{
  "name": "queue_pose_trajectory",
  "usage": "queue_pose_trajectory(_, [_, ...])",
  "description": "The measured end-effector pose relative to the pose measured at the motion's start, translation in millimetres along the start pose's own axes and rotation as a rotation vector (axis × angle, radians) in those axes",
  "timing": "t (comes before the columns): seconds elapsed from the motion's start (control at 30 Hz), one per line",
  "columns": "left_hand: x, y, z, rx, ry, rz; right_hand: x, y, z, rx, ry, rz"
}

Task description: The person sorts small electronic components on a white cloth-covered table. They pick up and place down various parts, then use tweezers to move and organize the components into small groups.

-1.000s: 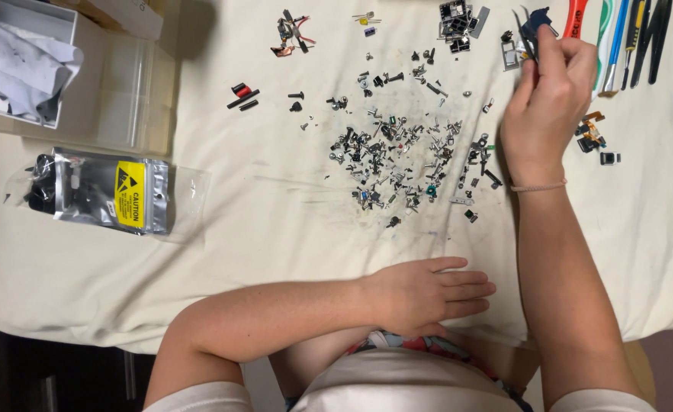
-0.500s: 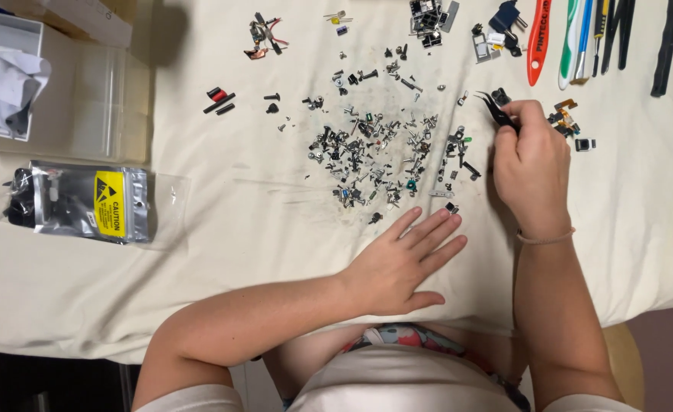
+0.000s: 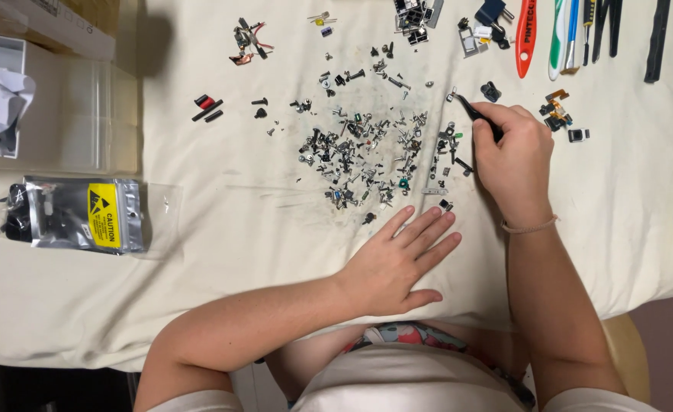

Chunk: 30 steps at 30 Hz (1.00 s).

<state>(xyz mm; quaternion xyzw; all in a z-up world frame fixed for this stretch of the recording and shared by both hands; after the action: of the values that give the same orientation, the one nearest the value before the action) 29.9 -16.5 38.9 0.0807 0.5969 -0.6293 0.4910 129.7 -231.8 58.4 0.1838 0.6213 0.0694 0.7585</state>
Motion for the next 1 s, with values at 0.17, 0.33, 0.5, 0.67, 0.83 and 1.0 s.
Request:
queue_pose_trajectory(0.17, [-1.1, -1.0, 0.0, -0.006, 0.005, -0.002, -0.4, -0.7, -0.2, 0.043, 0.014, 0.064])
queue_pose_trajectory(0.33, [-1.5, -1.5, -0.3, -0.012, 0.014, 0.000, -7.3, 0.1, -3.2, 0.063, -0.015, 0.078])
queue_pose_trajectory(0.5, [-1.6, -1.9, 0.6, -0.020, 0.033, 0.010, -3.2, 6.4, -1.9, 0.041, 0.000, 0.025])
queue_pose_trajectory(0.67, [-3.5, -3.2, 1.1, -0.020, 0.031, 0.014, 0.0, 4.5, -0.2, 0.048, 0.002, 0.077])
queue_pose_trajectory(0.83, [-5.3, -4.0, 1.6, -0.010, 0.036, -0.005, -10.4, -21.4, -9.9, 0.145, 0.020, 0.276])
queue_pose_trajectory(1.0, [-12.0, -8.2, 4.1, 0.010, 0.134, -0.019, -47.7, -67.7, -43.0, 0.289, -0.138, 0.270])
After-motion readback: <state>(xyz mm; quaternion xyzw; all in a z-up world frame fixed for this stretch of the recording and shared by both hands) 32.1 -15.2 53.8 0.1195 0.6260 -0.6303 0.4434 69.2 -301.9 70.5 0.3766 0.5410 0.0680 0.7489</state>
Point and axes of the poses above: each hand's wrist, its own z-axis towards the middle knuckle, its own x-axis out of the palm, y = z × x, the point moved 3 cm from there along z, towards the middle knuckle, and after that the axes turned 14 degrees about -z, right-handed, at the moved point
